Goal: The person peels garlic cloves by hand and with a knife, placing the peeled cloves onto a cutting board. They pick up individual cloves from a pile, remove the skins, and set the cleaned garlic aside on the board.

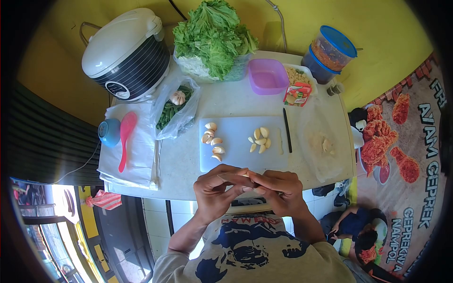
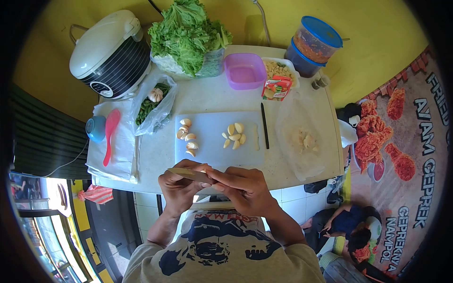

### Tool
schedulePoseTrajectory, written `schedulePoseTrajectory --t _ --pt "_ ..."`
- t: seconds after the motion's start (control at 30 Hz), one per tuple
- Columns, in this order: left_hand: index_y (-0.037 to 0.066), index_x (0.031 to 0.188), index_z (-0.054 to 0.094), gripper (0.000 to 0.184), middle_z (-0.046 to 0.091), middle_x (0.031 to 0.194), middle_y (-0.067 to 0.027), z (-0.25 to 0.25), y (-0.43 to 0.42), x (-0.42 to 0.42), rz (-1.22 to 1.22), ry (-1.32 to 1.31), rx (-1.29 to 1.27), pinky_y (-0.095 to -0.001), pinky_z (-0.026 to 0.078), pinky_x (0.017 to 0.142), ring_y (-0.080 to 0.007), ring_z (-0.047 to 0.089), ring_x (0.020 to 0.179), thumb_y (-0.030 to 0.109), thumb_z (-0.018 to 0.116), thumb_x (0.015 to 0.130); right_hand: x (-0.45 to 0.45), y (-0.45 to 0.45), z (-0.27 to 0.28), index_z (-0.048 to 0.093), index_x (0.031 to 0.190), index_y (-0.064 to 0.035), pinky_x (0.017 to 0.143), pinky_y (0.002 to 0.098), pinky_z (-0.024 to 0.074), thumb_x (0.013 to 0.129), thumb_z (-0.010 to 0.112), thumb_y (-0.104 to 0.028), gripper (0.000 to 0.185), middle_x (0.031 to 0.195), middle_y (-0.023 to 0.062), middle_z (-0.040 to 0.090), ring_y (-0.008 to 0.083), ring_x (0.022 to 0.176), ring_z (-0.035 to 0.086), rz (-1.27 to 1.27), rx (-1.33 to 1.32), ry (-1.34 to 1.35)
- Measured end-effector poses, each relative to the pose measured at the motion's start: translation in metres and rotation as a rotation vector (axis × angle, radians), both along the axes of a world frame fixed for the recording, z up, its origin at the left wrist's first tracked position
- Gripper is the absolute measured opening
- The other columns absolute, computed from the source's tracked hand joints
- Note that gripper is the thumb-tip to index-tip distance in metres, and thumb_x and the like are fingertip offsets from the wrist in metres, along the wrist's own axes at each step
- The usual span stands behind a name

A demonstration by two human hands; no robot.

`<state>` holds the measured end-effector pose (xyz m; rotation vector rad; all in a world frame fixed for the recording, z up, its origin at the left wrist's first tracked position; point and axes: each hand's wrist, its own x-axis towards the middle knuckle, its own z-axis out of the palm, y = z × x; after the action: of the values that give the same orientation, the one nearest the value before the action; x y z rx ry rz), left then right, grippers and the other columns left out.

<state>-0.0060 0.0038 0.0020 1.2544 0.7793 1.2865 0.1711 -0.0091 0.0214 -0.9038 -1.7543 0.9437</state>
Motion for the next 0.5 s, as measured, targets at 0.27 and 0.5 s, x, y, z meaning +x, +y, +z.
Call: schedulePoseTrajectory --t 0.27,0.5 --pt "-0.007 0.095 0.063 0.027 0.062 0.093 -0.0159 -0.015 0.004 -0.007 -0.073 -0.015 0.142 -0.0291 0.054 0.07 -0.02 0.063 0.081 -0.005 0.072 0.07 -0.004 -0.007 -0.019 0.057 0.118 -0.0017 0.048 0.0219 0.0348 0.088 0.056 -0.006 0.031 0.068 0.0026 0.056 0.0074 0.055 0.043 0.078 -0.272 0.445" --pt "-0.007 0.101 0.061 0.033 0.064 0.09 -0.0159 -0.002 0.004 0.003 -0.065 -0.095 0.136 -0.0286 0.053 0.073 -0.0205 0.064 0.082 -0.005 0.072 0.071 0.003 -0.013 -0.014 0.057 0.118 -0.0009 0.054 0.0206 0.0399 0.09 0.055 -0.01 0.03 0.075 0.005 0.061 0.0077 0.062 0.05 0.207 -0.755 0.787"
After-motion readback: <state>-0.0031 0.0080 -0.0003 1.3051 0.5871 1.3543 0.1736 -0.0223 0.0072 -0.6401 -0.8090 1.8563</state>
